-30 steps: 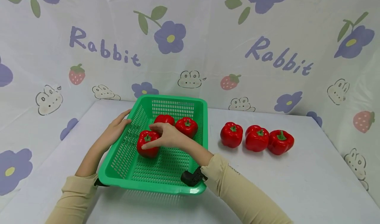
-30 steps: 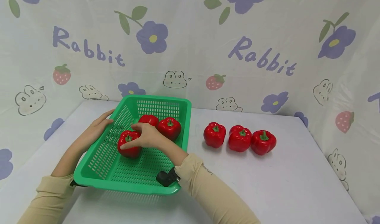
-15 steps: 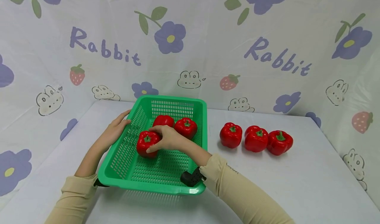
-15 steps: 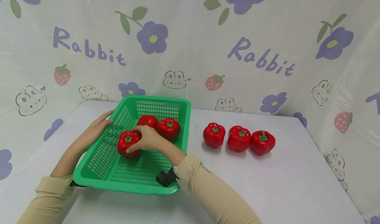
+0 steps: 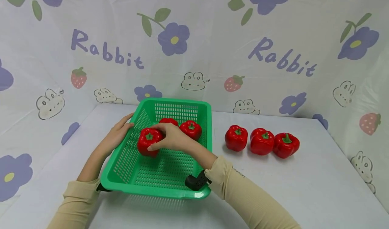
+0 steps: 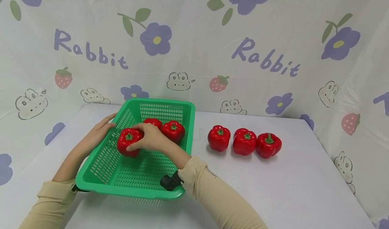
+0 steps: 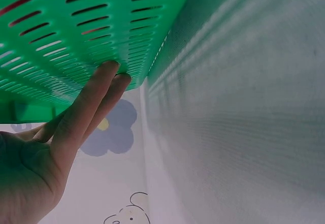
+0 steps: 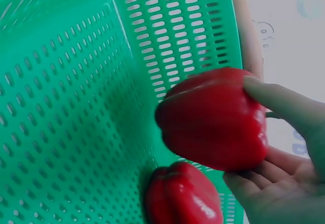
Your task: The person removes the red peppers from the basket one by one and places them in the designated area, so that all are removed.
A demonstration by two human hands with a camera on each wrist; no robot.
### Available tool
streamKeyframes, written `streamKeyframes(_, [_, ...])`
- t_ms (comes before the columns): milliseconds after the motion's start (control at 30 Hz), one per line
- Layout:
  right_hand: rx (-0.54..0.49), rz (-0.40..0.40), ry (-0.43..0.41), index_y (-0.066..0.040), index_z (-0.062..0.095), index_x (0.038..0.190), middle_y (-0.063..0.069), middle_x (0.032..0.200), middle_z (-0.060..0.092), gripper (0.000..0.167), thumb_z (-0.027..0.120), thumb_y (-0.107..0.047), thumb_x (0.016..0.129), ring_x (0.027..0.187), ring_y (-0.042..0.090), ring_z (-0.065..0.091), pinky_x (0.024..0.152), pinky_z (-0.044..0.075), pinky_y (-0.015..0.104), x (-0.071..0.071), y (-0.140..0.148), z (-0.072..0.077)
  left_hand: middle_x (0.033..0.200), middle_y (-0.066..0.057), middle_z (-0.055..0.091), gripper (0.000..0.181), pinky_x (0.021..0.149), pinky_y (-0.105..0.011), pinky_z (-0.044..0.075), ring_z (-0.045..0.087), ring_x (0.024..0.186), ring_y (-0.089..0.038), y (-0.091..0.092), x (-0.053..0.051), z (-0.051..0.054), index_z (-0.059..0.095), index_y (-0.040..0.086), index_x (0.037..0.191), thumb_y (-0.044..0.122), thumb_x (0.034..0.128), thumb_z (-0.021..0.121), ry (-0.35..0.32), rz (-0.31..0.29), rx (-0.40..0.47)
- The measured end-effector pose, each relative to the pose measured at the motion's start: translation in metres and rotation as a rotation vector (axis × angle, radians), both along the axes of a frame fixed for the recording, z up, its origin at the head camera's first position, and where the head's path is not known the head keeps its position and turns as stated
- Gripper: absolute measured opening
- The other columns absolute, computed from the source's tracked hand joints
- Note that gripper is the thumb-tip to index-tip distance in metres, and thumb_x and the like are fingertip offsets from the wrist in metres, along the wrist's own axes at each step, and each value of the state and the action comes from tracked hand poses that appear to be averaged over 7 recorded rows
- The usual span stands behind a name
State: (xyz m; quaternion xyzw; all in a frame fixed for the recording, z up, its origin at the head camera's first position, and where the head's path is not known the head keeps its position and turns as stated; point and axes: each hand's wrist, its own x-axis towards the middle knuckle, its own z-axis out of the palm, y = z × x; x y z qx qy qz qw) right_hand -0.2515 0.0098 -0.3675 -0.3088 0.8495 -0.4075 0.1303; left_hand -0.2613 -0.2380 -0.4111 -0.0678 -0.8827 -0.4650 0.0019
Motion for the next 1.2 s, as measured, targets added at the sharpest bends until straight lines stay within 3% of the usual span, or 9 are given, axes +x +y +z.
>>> streamKeyframes(467, [-0.139,-0.011,-0.018,-0.012,0.050,0.141,0.006,0.134,0.062,0.068,0.080,-0.019,0.080,0.122,0.021,0.059,0.093,0.054,0.031,0.005,0.018,0.035,0.147,-0.024,0.044,0.056,0.085,-0.036,0.053,0.060,0.110,-0.031,-0.001,0.001,0.001,0.018,0.021,0.158,0.034,0.1051,0.031,0.002,-0.009,0.011])
streamKeyframes(867, [-0.202,-0.086,0.003,-0.016,0.050,0.142,0.003,0.135,0.060,0.068,0.080,-0.021,0.081,0.127,0.019,0.056,0.101,0.049,0.037,0.011,0.050,0.057,0.145,-0.027,0.045,0.057,0.104,-0.058,0.036,0.050,0.125,-0.042,0.000,0.003,0.002,0.015,0.022,0.158,0.035,0.1055,0.031,-0.007,-0.008,0.004])
streamKeyframes(1033, [-0.264,-0.094,-0.008,-0.015,0.050,0.141,0.003,0.134,0.061,0.067,0.079,-0.018,0.081,0.127,0.019,0.056,0.103,0.048,0.037,0.015,0.062,0.062,0.153,-0.025,0.035,0.057,0.106,-0.061,0.034,0.043,0.132,-0.044,0.001,0.003,0.002,0.014,0.022,0.158,0.035,0.1056,0.031,-0.010,-0.009,0.004])
streamKeyframes(1200, [-0.297,-0.089,0.000,-0.016,0.050,0.140,0.003,0.134,0.060,0.064,0.078,-0.016,0.082,0.129,0.019,0.055,0.105,0.047,0.037,0.018,0.076,0.062,0.152,-0.026,0.036,0.057,0.105,-0.061,0.034,0.044,0.132,-0.044,0.002,0.003,0.002,0.014,0.023,0.158,0.035,0.1056,0.031,-0.015,-0.003,-0.002])
